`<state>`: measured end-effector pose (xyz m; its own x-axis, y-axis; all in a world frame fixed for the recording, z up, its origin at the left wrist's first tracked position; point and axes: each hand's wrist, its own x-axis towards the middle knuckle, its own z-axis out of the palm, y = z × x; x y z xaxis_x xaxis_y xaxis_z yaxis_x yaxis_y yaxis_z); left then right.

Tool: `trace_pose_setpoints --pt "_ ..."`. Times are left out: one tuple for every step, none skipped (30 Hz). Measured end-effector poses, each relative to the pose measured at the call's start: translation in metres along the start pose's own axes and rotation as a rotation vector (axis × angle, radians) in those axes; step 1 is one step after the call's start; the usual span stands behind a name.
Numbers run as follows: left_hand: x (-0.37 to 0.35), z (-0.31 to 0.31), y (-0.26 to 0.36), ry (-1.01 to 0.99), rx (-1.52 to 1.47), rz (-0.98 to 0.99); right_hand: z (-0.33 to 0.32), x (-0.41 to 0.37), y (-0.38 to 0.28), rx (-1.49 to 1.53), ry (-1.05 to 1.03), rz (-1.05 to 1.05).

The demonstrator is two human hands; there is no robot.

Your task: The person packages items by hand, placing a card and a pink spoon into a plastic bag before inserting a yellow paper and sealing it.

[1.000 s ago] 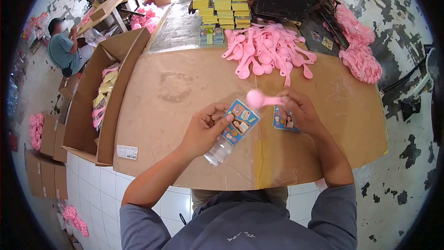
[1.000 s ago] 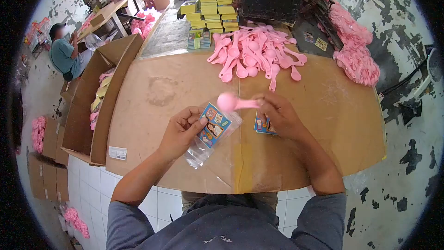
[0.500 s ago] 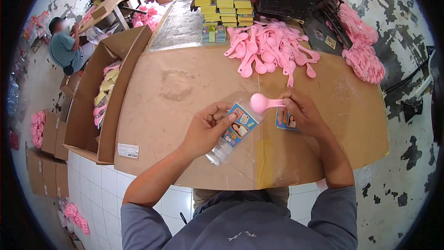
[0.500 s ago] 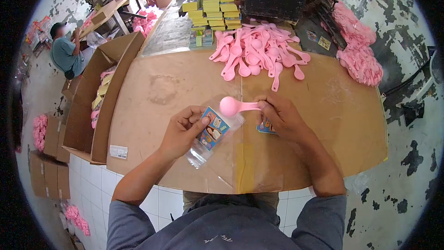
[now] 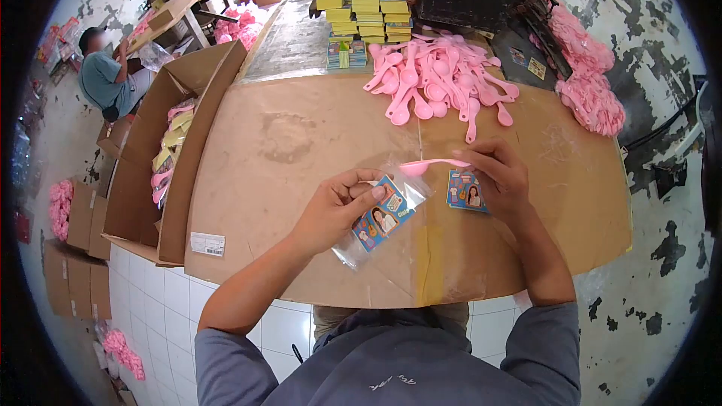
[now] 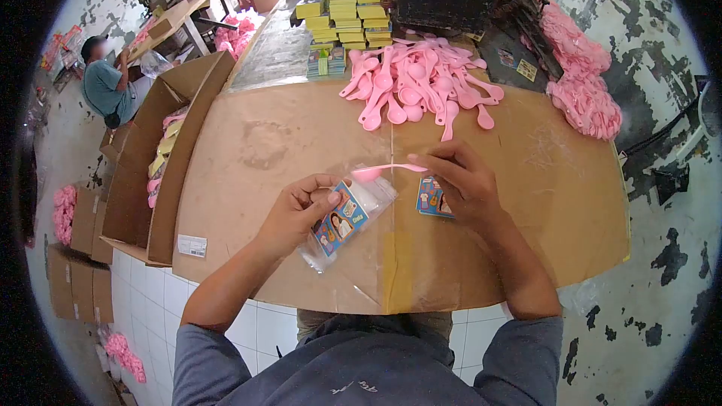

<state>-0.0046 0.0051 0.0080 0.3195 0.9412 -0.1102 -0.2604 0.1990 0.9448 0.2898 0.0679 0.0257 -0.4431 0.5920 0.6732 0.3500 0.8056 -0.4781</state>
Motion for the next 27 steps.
trace_pose_setpoints --pt "0.0 -0.002 -0.001 -0.016 0.002 -0.014 0.0 0.0 -0.002 -0.08 0.019 -0.057" --pt "0.0 -0.003 -0.002 -0.031 0.004 -0.027 0.0 -0.001 -0.003 -0.101 0.011 -0.088" --pt "0.0 -0.004 -0.002 -0.038 0.008 -0.031 0.0 -0.001 -0.005 -0.122 0.004 -0.119" --pt "0.001 -0.005 -0.003 -0.044 0.01 -0.036 -0.001 -0.002 -0.006 -0.144 -0.005 -0.149" --pt "0.001 -0.005 -0.003 -0.051 0.013 -0.04 -0.001 -0.002 -0.008 -0.16 0.014 -0.161" --pt "0.001 -0.005 -0.003 -0.073 0.018 -0.041 -0.001 -0.003 -0.011 -0.176 0.032 -0.172" --pt "0.001 -0.005 -0.002 -0.094 0.023 -0.042 -0.001 -0.004 -0.013 -0.192 0.05 -0.182" --pt "0.0 -0.005 -0.002 -0.116 0.029 -0.042 -0.001 -0.004 -0.013 -0.187 0.062 -0.189" --pt "0.0 -0.004 -0.002 -0.108 0.033 -0.044 -0.002 -0.004 -0.013 -0.182 0.074 -0.197" --pt "0.0 -0.003 -0.003 -0.099 0.038 -0.045 -0.002 -0.003 -0.013 -0.176 0.087 -0.206" --pt "0.0 -0.003 -0.003 -0.09 0.042 -0.046 -0.002 -0.003 -0.014 -0.159 0.084 -0.197" --pt "-0.001 -0.004 -0.002 -0.099 0.069 -0.061 -0.001 -0.002 -0.015 -0.142 0.08 -0.188" --pt "-0.001 -0.006 0.0 -0.108 0.095 -0.076 -0.001 -0.001 -0.016 -0.124 0.076 -0.178" --pt "-0.001 -0.006 0.002 -0.117 0.122 -0.09 0.0 -0.002 -0.015 -0.097 0.058 -0.171" --pt "-0.001 -0.006 0.0 -0.126 0.105 -0.073 0.002 -0.004 -0.013 -0.07 0.042 -0.164" --pt "0.0 -0.006 -0.004 -0.133 0.088 -0.056 0.003 -0.005 -0.011 -0.042 0.025 -0.157" --pt "0.001 -0.006 -0.007 -0.14 0.071 -0.039 0.004 -0.004 -0.01 -0.009 0.002 -0.17" --pt "0.001 -0.006 -0.008 -0.148 0.077 -0.043 0.004 -0.003 -0.009 0.025 -0.021 -0.183" --pt "0.001 -0.006 -0.01 -0.157 0.081 -0.047 0.004 -0.003 -0.009 0.059 -0.044 -0.194" --pt "0.001 -0.005 -0.011 -0.166 0.085 -0.051 0.005 -0.003 -0.011 0.054 -0.08 -0.209" --pt "0.001 -0.004 -0.009 -0.191 0.103 -0.073 0.007 -0.001 -0.014 0.048 -0.116 -0.223" --pt "-0.001 -0.002 -0.006 -0.217 0.121 -0.095 0.01 0.001 -0.017 0.042 -0.151 -0.236" --pt "-0.001 0.0 -0.004 -0.242 0.141 -0.117 0.015 0.001 -0.02 0.07 -0.18 -0.227" --pt "-0.001 0.001 -0.005 -0.253 0.124 -0.081 0.022 0.0 -0.022 0.099 -0.208 -0.218" --pt "-0.002 0.003 -0.007 -0.264 0.108 -0.045 0.028 -0.001 -0.025 0.127 -0.237 -0.209" --pt "-0.001 0.004 -0.009 -0.275 0.091 -0.009 0.032 -0.002 -0.032 0.228 -0.297 -0.109" --pt "-0.001 0.004 -0.009 -0.274 0.081 -0.016 0.036 -0.002 -0.041 0.329 -0.355 -0.009"
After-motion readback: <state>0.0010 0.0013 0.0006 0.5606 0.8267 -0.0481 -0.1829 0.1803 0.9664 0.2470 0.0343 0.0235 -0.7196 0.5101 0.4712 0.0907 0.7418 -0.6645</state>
